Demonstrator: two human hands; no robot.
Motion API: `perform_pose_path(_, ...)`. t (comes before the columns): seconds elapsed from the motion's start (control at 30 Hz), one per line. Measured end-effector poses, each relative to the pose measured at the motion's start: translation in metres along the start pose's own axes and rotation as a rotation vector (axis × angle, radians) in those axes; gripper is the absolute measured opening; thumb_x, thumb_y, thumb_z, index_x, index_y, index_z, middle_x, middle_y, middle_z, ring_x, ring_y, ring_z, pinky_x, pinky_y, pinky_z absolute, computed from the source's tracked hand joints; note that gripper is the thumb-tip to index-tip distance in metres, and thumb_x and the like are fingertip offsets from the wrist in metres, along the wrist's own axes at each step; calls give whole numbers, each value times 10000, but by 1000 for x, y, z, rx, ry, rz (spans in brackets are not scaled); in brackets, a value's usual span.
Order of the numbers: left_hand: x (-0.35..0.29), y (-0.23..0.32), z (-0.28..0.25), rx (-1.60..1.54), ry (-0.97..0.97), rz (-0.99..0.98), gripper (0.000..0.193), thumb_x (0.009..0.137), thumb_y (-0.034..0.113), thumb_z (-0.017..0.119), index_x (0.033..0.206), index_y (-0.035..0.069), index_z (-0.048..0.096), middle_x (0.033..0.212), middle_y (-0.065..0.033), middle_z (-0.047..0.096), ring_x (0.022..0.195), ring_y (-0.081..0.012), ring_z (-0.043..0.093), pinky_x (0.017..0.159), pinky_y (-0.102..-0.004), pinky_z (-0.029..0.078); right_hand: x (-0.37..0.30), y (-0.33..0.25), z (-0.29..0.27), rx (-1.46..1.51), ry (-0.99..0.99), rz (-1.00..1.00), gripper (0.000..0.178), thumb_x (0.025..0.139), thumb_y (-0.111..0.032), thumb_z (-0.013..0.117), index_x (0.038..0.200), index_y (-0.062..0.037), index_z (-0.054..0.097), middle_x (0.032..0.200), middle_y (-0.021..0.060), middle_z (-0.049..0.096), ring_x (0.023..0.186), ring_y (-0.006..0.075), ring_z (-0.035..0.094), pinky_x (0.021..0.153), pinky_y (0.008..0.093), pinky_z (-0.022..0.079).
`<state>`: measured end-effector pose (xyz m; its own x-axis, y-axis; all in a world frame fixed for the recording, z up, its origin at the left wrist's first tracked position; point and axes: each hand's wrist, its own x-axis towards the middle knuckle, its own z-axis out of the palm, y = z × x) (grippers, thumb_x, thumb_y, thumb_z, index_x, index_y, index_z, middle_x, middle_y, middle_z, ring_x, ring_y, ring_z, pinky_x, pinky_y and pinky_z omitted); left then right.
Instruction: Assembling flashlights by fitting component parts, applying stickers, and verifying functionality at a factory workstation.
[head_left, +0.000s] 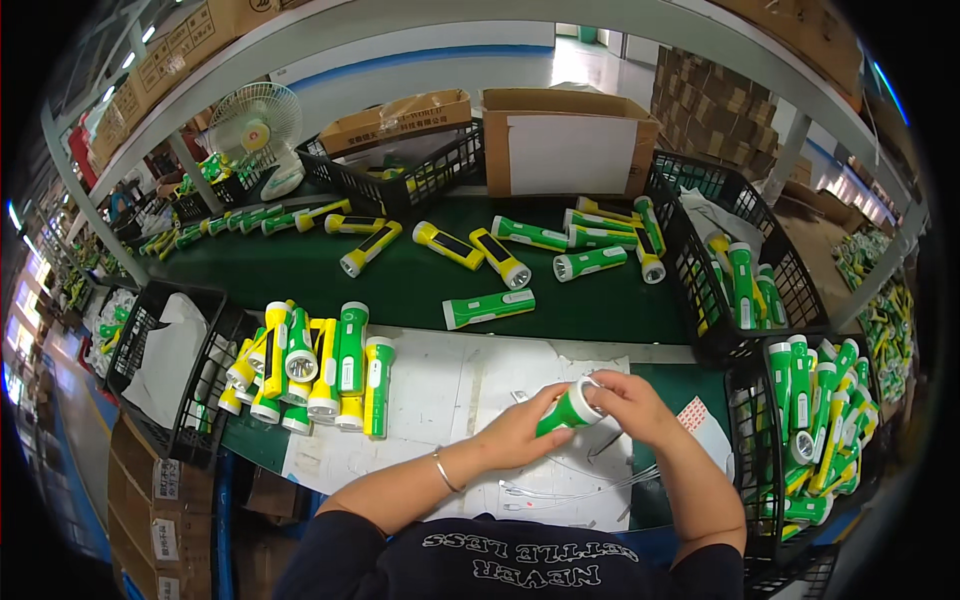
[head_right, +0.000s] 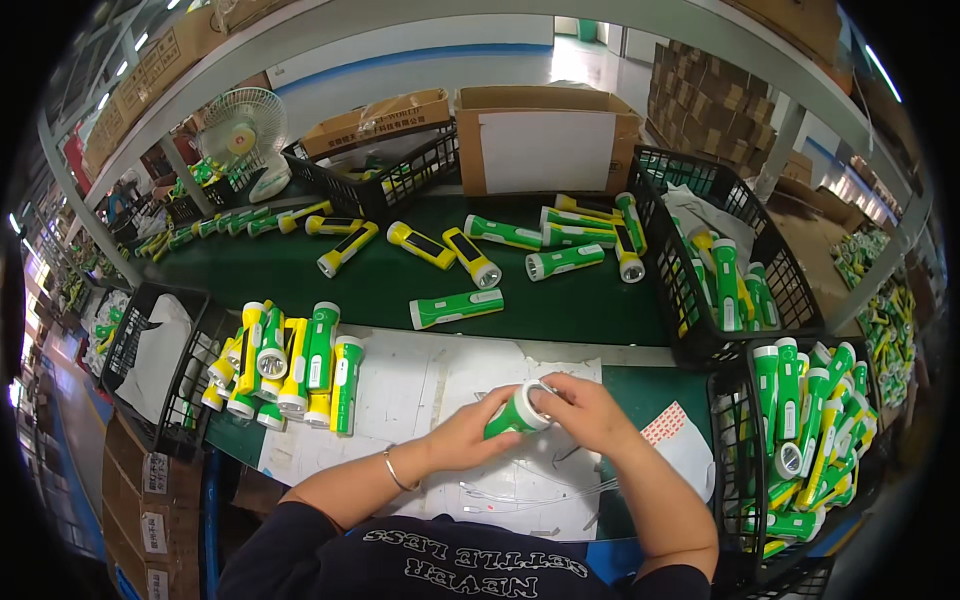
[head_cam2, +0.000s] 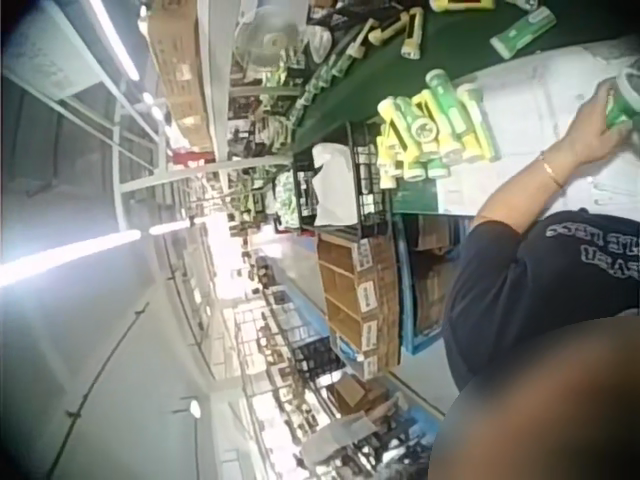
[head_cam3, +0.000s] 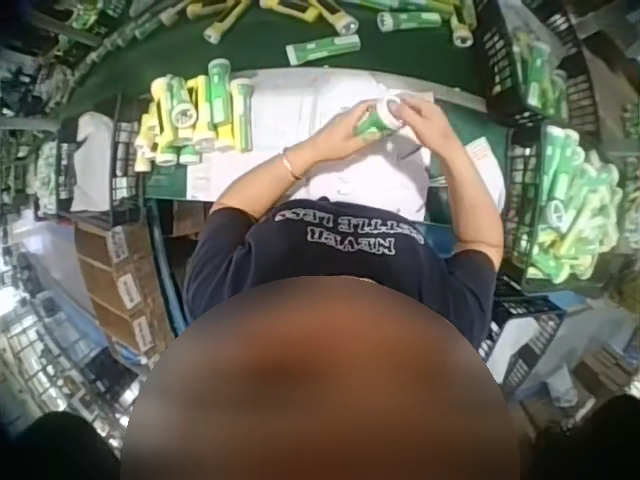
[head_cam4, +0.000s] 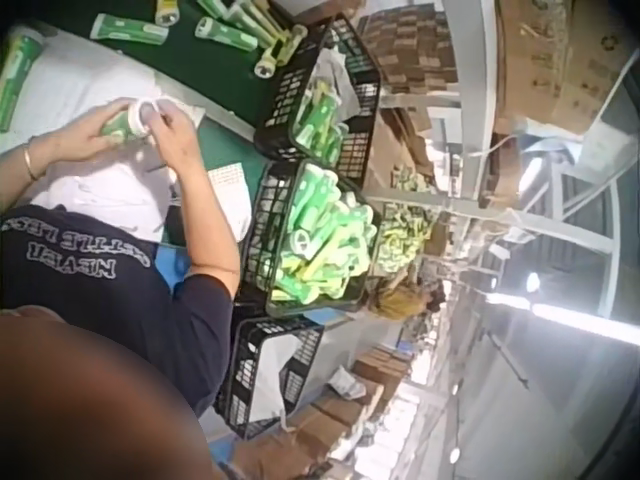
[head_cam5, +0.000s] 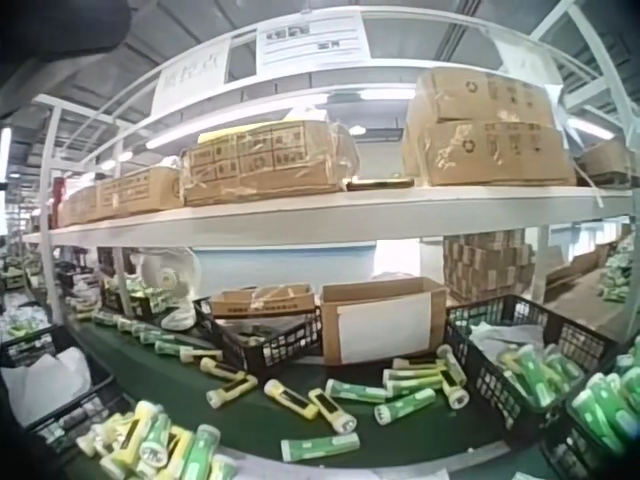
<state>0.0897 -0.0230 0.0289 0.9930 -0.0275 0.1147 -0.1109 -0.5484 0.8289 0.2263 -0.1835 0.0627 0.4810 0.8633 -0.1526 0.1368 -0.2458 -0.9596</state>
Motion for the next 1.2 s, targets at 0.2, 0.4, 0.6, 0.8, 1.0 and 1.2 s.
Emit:
perform_pose_path(0.2,-20,-39,18,-1643,-68,-558,428,954,313,381,1310,76,357,1086,-115,544,1019,-238,549,889,-423,475,-12,43,25,211,70,45,237,891,-192,537,1070,-38,543,826,59,618,813,109,566,749,235,417)
perform_pose_path(0.4,-19,-51,13,-1491,224,-635,420,904,421,470,1105,54,508,865,-80,570,720,-162,563,624,-290,500,-19,53,49,291,24,66,274,861,-189,587,1081,-33,541,844,42,609,798,92,571,723,223,429)
perform_pose_path(0.6,-17,-49,14,-1448,233,-553,398,911,405,462,1109,61,494,903,-73,558,732,-159,558,619,-307,504,-28,61,65,209,67,57,245,864,-220,583,1016,-30,559,811,28,599,719,82,535,652,233,426)
perform_pose_path(0.8,-17,-45,12,-1486,219,-488,294,928,318,465,1038,47,492,830,-87,564,679,-165,565,569,-316,511,-29,40,74,-531,241,-350,112,823,-167,554,848,-59,568,780,117,551,673,324,558,582,382,459)
perform_pose_path(1.0,-20,-35,17,-1125,315,-373,290,962,306,389,1112,63,441,859,-77,561,726,-129,546,650,-264,481,-19,12,85,-1031,235,-570,114,735,-200,629,758,-117,555,660,47,489,472,199,533,401,324,412)
perform_pose_path(1.2,-29,-40,19,-967,316,-289,362,982,358,289,1141,61,420,896,-64,554,782,-103,531,712,-246,457,-16,19,103,-1105,144,-576,157,723,-186,629,685,-110,497,590,37,469,426,192,513,392,318,407)
